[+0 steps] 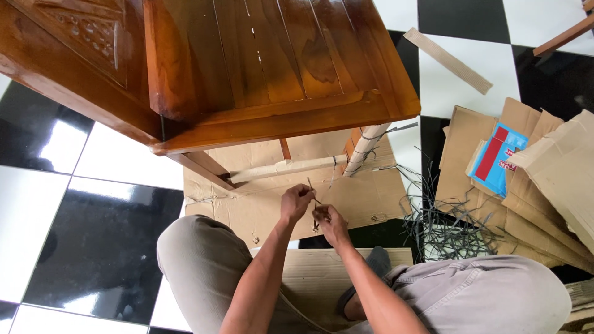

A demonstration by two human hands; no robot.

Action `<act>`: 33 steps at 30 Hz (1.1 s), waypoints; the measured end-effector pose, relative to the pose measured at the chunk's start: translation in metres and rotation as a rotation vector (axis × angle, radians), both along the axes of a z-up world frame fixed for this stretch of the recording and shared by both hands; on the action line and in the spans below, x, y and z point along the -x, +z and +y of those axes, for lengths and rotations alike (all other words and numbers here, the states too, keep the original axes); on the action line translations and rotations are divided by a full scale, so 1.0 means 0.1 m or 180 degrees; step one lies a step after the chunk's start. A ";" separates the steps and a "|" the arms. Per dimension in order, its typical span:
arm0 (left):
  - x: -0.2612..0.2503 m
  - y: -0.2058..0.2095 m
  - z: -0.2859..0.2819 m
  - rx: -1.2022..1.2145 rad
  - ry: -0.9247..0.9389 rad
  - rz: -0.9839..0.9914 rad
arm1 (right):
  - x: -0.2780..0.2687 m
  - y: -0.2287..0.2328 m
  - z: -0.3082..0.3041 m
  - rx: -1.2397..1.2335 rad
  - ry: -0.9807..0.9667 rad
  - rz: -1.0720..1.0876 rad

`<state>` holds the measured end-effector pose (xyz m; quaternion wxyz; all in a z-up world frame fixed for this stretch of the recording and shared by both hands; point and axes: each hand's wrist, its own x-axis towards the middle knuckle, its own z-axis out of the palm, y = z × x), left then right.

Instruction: The person wraps a wooden chair leg with cardboard and secures it with plastic ties for protection.

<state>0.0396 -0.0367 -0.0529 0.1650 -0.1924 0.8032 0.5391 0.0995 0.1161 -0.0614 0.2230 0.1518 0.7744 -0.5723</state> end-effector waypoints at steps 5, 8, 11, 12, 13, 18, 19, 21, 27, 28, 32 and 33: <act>0.00 0.14 -0.01 0.0088 -0.0236 0.0000 | 0.05 0.38 -0.17 0.0721 -0.0743 -0.0086; 0.02 0.23 -0.03 0.0125 -0.0257 0.0070 | 0.09 0.49 -0.21 0.1201 -0.1145 -0.0146; 0.09 0.22 -0.05 0.0307 -0.0321 0.0269 | 0.12 0.49 -0.19 0.1155 -0.1203 -0.0214; 0.12 0.19 -0.05 0.0490 -0.0384 0.0435 | 0.13 0.48 -0.17 0.1130 -0.1219 -0.0199; 0.20 0.25 -0.06 0.0487 -0.0384 0.0433 | 0.13 0.40 -0.15 0.1127 -0.1220 -0.0201; 0.66 0.37 -0.42 0.1080 -0.0246 0.1879 | 0.09 -0.01 -0.10 0.0766 -0.1426 -0.0697; 0.71 0.38 -0.45 0.1077 -0.0247 0.1880 | 0.09 -0.04 -0.12 0.0764 -0.1428 -0.0696; 0.82 0.41 -0.53 0.1653 -0.0867 0.2021 | 0.08 -0.10 -0.14 0.0756 -0.1619 -0.0754; 0.72 0.38 -0.59 0.1438 -0.1127 0.2372 | 0.44 -0.13 -0.38 0.0916 -0.1733 -0.0691; 0.74 0.30 -0.59 0.1430 -0.1131 0.2360 | 0.53 -0.15 -0.41 0.0909 -0.1739 -0.0702; 0.81 -0.07 -0.60 0.1443 -0.1183 0.2139 | 0.82 -0.10 -0.57 0.1264 -0.1858 -0.0667; 0.84 -0.17 -0.60 0.1391 -0.1194 0.2038 | 0.88 -0.05 -0.62 0.1391 -0.1893 -0.0646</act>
